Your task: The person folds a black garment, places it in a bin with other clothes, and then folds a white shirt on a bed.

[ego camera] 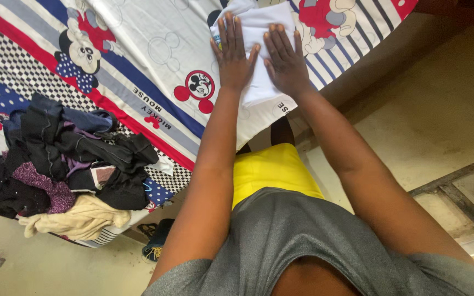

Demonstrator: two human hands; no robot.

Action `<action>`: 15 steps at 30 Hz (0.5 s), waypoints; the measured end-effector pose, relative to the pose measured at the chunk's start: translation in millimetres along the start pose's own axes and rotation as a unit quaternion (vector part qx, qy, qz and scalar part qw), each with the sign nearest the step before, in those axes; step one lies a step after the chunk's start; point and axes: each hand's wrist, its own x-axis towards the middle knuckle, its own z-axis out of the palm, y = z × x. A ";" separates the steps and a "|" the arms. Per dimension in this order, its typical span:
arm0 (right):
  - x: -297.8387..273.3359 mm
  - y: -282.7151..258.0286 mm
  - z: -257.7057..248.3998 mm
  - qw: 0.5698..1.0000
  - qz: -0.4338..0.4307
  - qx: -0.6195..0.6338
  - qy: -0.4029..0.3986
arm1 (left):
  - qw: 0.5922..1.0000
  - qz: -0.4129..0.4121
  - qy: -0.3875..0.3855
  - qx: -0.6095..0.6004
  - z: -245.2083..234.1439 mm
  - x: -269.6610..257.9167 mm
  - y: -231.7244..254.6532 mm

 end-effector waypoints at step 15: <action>-31.2 -29.6 0.6 0.996 -0.080 0.037 -0.003 | 0.830 -0.463 -0.014 -0.310 -13.9 -33.5 12.0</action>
